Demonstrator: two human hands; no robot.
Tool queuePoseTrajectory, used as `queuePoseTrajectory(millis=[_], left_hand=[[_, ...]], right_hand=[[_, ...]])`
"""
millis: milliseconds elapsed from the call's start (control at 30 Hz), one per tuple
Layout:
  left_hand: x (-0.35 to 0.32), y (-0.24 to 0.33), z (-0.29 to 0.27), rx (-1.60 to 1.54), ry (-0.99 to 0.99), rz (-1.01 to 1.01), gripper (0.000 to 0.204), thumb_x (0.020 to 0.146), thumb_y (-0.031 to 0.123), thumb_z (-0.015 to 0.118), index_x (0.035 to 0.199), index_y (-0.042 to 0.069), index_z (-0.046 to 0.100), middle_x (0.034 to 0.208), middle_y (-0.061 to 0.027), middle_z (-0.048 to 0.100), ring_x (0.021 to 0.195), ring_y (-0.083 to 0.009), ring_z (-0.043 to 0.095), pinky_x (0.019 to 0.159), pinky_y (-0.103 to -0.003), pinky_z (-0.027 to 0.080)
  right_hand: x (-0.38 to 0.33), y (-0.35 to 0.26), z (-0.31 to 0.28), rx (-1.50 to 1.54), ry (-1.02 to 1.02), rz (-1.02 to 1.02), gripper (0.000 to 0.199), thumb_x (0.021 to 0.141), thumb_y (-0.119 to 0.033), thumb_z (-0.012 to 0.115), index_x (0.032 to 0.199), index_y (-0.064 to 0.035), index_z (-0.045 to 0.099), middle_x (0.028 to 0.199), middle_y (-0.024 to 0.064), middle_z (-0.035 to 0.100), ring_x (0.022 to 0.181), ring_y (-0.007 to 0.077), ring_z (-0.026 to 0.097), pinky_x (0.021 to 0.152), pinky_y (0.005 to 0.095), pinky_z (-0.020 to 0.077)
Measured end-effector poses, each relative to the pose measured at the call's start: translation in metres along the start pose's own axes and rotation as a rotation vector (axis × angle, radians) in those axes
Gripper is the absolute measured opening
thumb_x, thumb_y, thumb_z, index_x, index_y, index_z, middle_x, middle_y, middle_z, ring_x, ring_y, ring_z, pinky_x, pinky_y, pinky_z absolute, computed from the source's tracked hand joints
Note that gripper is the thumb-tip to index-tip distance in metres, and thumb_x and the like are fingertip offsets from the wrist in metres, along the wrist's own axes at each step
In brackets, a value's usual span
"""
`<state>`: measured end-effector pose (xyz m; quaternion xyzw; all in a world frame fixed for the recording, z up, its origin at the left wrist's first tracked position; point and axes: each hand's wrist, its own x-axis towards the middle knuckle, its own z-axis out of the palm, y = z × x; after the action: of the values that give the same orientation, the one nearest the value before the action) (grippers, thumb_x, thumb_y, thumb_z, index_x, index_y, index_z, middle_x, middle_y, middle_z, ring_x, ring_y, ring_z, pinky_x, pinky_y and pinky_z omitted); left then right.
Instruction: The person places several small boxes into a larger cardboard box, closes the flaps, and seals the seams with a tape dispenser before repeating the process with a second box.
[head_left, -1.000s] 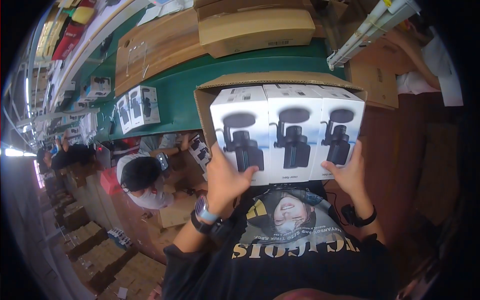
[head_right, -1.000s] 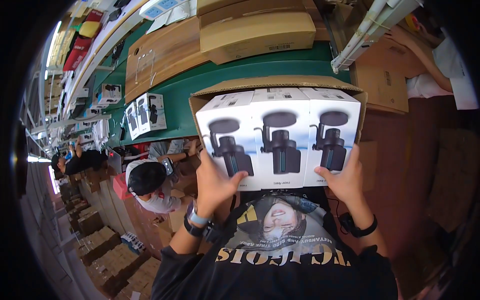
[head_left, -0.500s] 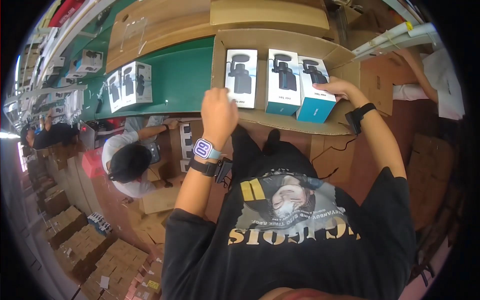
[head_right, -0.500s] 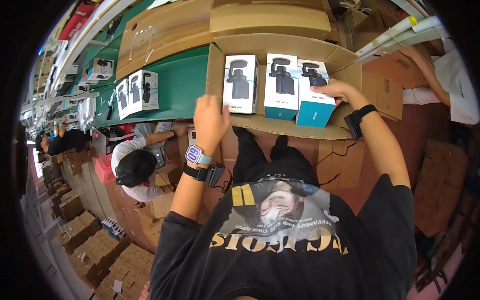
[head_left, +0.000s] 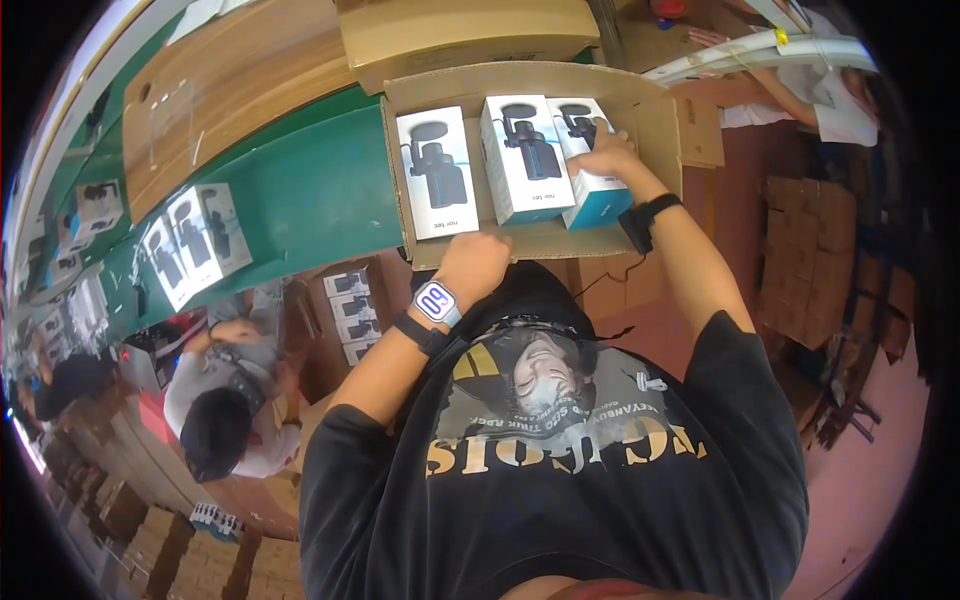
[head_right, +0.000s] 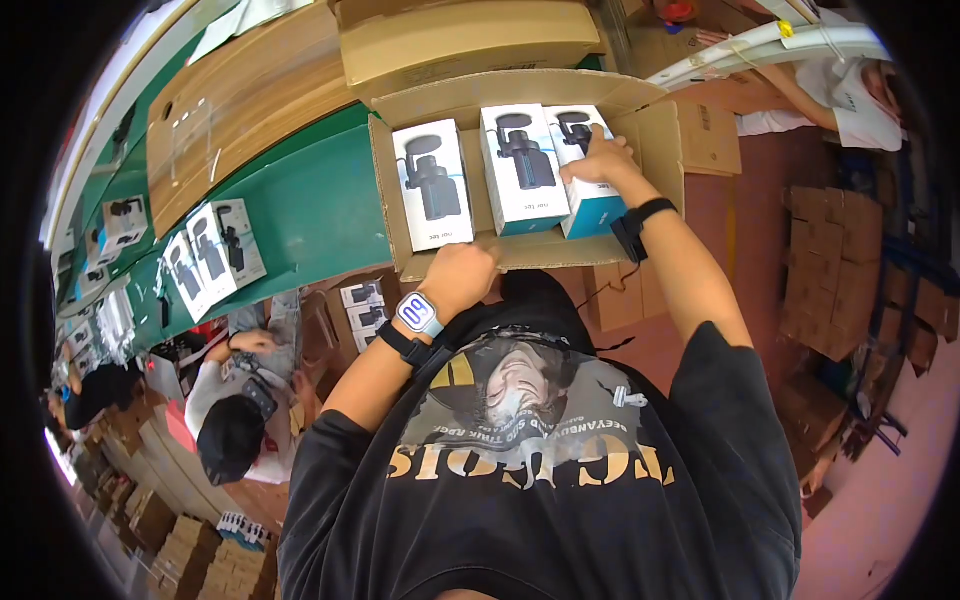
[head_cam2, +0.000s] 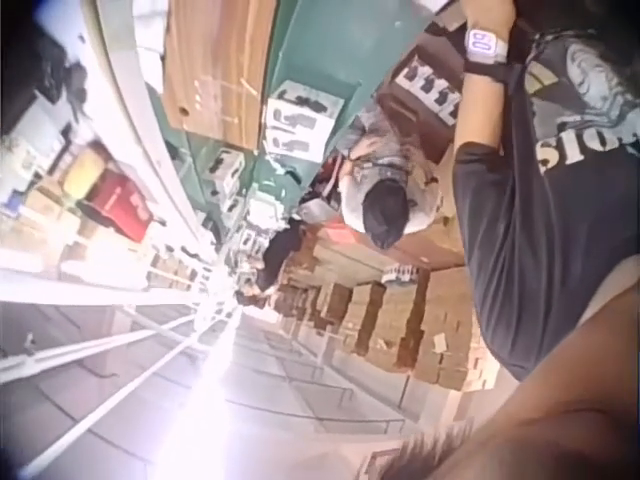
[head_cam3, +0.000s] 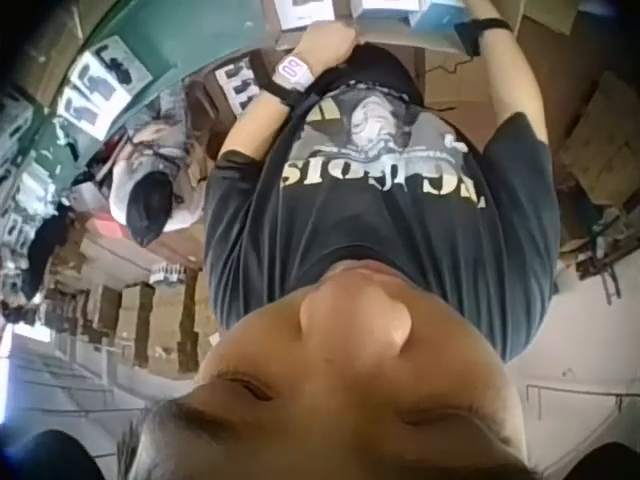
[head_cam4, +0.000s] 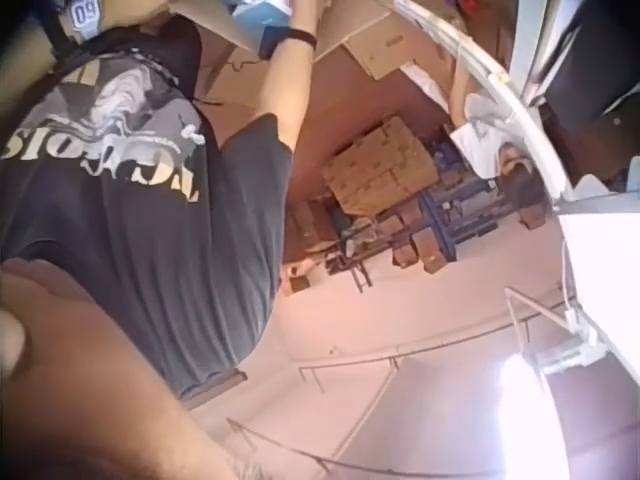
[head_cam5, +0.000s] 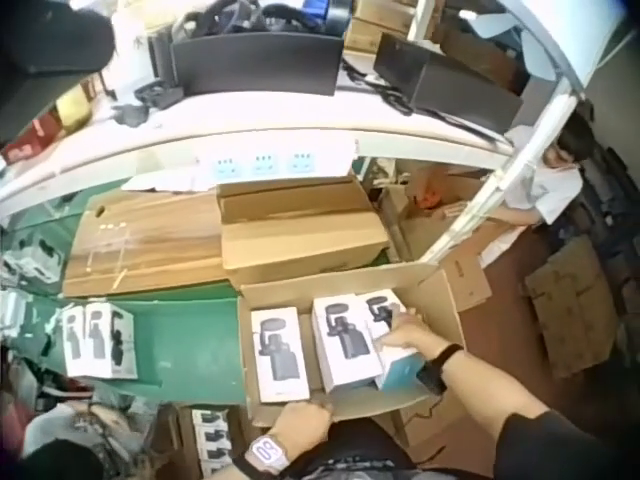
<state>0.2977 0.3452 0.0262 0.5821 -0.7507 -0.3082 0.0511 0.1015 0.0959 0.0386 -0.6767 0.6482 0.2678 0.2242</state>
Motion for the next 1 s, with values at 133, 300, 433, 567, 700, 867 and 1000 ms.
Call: queuePoseTrajectory(millis=[133,300,433,567,700,867,1000], left_hand=[[0.003,-0.013,-0.006,-0.066,0.045,0.118,0.022,0.088,0.025,0.065,0.089,0.003,0.069,0.074,-0.0161,0.07,0.071,-0.0368,0.07,0.069,-0.045,0.056],[0.011,-0.02,-0.008,-0.161,0.034,0.126,0.025,0.089,0.028,0.065,0.091,0.003,0.069,0.078,-0.0184,0.07,0.077,-0.0366,0.071,0.071,-0.046,0.056],[0.009,-0.016,-0.024,-0.194,-0.043,0.14,0.028,0.089,0.03,0.067,0.095,0.003,0.069,0.087,-0.0201,0.071,0.085,-0.0355,0.07,0.075,-0.046,0.056],[-0.018,-0.017,-0.061,-0.392,0.116,0.088,0.028,0.09,0.028,0.068,0.1,0.002,0.067,0.098,-0.0199,0.069,0.093,-0.0362,0.067,0.081,-0.046,0.053],[-0.035,-0.056,-0.089,-0.175,0.788,-0.204,0.028,0.088,0.015,0.069,0.11,0.0,0.062,0.107,-0.0188,0.063,0.097,-0.0404,0.062,0.088,-0.047,0.05],[-0.016,-0.078,-0.062,-0.277,0.92,-0.513,0.043,0.088,0.013,0.067,0.127,-0.001,0.052,0.117,-0.0212,0.06,0.098,-0.043,0.061,0.089,-0.048,0.05],[-0.008,-0.073,-0.04,-0.576,0.792,-0.562,0.045,0.093,0.012,0.064,0.133,0.0,0.048,0.117,-0.0234,0.06,0.098,-0.0426,0.062,0.085,-0.047,0.051]], right_hand=[[-0.055,0.005,0.002,0.126,0.18,0.051,0.122,0.059,-0.045,0.088,0.153,-0.0011,0.024,0.145,0.0299,0.039,0.136,0.0473,0.04,0.111,0.0504,0.0388],[-0.064,0.032,0.042,0.203,0.554,-0.052,0.11,0.059,-0.043,0.09,0.144,-0.0022,0.033,0.142,0.0239,0.036,0.134,0.0438,0.038,0.11,0.0562,0.0361],[-0.047,0.033,0.064,0.127,0.259,-0.104,0.104,0.063,-0.044,0.088,0.141,-0.001,0.035,0.142,0.0238,0.034,0.134,0.0426,0.035,0.11,0.0536,0.0338],[-0.062,0.001,0.033,-0.025,0.534,-0.199,0.101,0.068,-0.049,0.087,0.14,0.0011,0.036,0.139,0.0268,0.037,0.131,0.0423,0.037,0.107,0.0505,0.0356],[-0.074,-0.028,0.024,0.062,0.49,-0.419,0.097,0.07,-0.045,0.086,0.14,0.0002,0.036,0.142,0.0283,0.032,0.136,0.0444,0.03,0.107,0.0542,0.0318],[-0.061,-0.019,0.047,-0.036,0.738,-0.226,0.108,0.067,-0.048,0.088,0.144,0.0018,0.03,0.146,0.0329,0.029,0.133,0.0462,0.035,0.109,0.0505,0.0343],[-0.046,0.004,0.074,0.33,0.722,-0.022,0.124,0.064,-0.045,0.089,0.152,0.001,0.016,0.148,0.0336,0.025,0.132,0.0486,0.035,0.109,0.0522,0.034]])
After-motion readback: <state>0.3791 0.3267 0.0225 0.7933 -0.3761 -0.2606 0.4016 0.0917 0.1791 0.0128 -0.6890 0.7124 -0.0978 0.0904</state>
